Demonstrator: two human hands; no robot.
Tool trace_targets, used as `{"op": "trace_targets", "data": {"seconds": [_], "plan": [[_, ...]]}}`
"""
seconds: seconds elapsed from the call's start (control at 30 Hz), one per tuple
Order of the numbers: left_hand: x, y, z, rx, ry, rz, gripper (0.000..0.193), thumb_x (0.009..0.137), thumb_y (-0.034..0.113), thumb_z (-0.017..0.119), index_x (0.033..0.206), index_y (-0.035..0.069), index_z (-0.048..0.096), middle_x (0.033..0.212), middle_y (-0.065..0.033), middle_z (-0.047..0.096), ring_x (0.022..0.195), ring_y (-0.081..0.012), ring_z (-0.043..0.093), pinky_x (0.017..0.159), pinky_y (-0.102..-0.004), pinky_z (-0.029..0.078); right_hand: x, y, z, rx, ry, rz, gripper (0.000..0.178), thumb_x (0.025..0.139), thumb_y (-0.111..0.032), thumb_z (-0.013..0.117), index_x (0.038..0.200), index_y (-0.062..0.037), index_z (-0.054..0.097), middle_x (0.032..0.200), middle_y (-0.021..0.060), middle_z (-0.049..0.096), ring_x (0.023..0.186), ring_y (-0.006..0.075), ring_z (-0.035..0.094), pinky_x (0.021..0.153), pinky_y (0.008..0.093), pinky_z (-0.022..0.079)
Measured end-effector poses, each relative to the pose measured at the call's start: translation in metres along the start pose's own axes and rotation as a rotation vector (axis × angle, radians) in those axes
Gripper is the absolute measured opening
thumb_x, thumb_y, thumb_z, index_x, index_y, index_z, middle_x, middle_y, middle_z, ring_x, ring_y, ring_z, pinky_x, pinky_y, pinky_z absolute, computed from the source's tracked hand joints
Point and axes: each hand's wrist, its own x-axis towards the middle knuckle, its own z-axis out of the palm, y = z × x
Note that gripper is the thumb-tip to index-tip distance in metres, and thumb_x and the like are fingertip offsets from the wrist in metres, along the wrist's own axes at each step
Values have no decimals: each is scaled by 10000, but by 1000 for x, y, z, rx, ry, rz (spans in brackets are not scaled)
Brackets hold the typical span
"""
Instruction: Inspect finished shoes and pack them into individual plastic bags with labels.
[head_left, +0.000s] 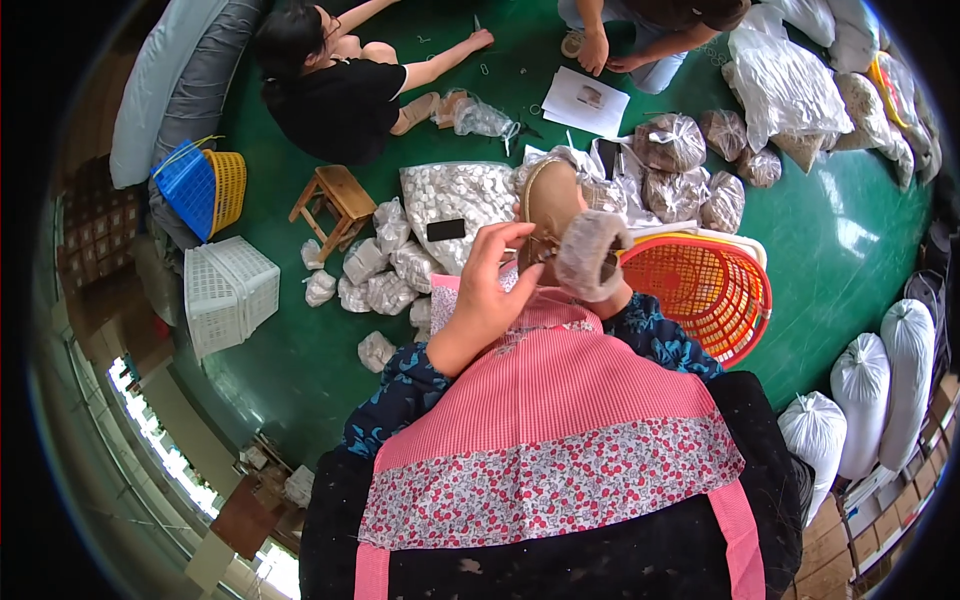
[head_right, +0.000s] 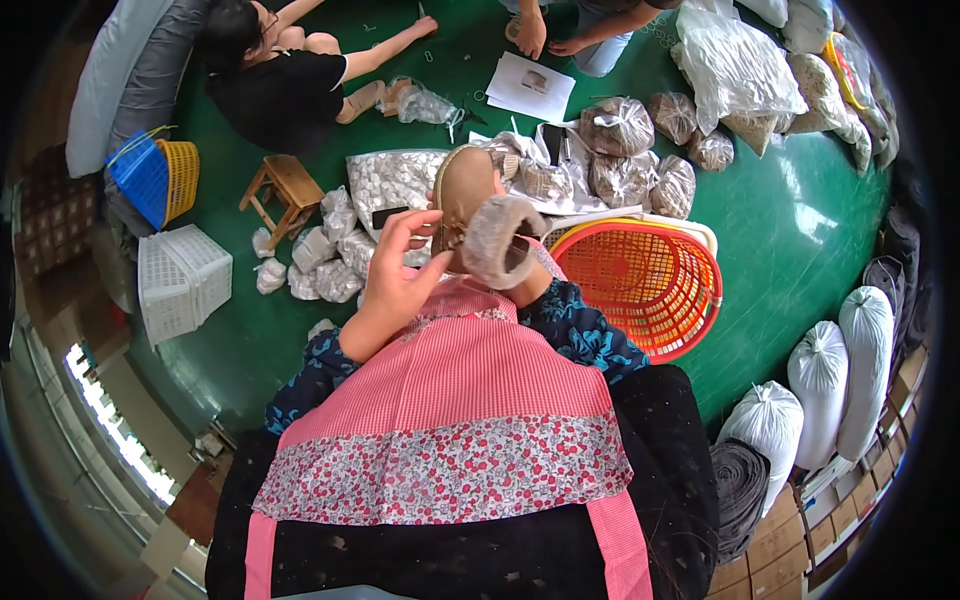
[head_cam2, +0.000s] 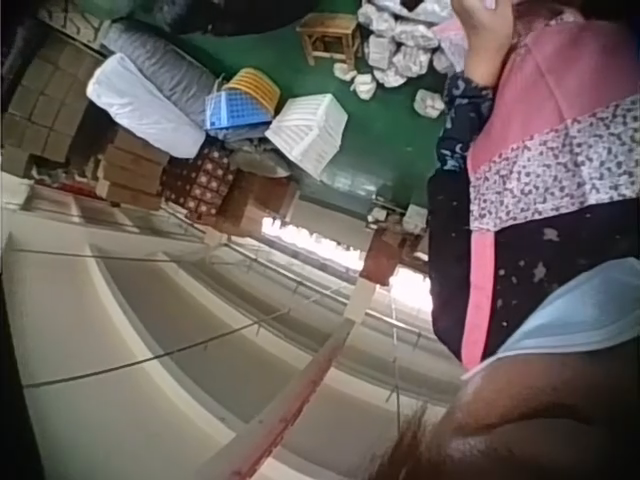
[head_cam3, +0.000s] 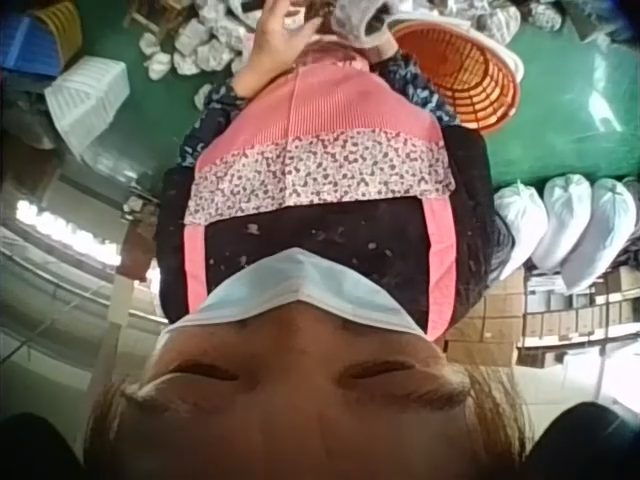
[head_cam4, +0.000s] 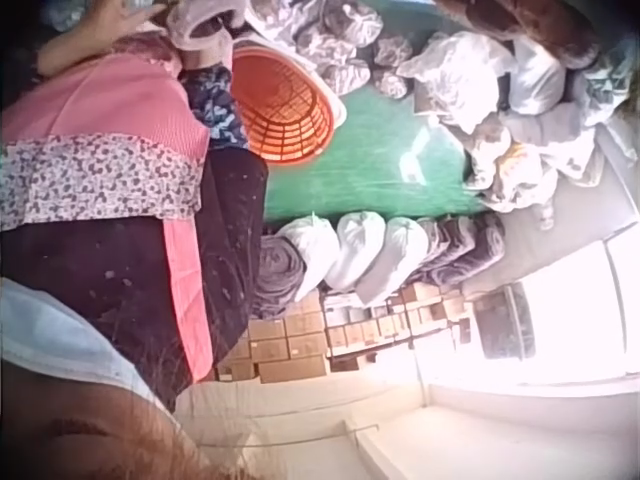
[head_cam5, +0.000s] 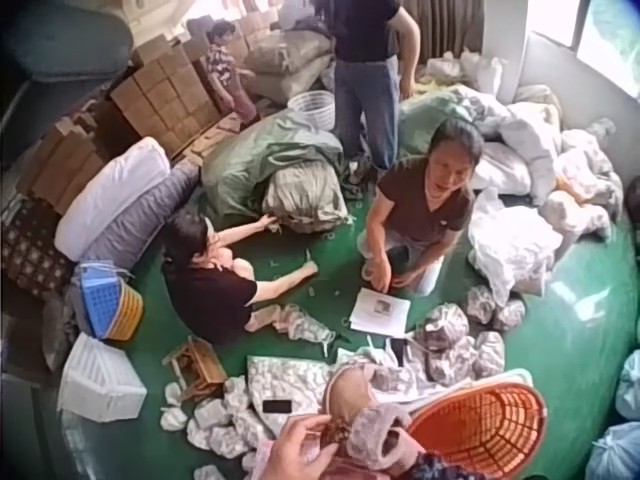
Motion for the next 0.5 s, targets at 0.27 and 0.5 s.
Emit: {"op": "trace_targets", "data": {"seconds": [0.27, 0.5], "plan": [[-1, 13, -16, 73, 33, 141, 416, 895, 98, 743, 1273, 2, 599, 1242, -137, 618, 1136, -275, 617, 985, -356, 486, 45, 11, 51, -407, 775, 43, 723, 1021, -679, 434, 1423, -86, 526, 1276, 133, 671, 1124, 281, 675, 978, 449, 555], [-7, -11, -21, 131, 140, 33, 502, 768, -53, 706, 1258, 29, 640, 1161, -175, 662, 1080, -355, 665, 920, -396, 529, 44, 21, 67, -880, 665, 105, 618, 1086, -523, 443, 1508, -72, 463, 1410, 102, 591, 1267, 219, 593, 1037, 352, 486]]}}
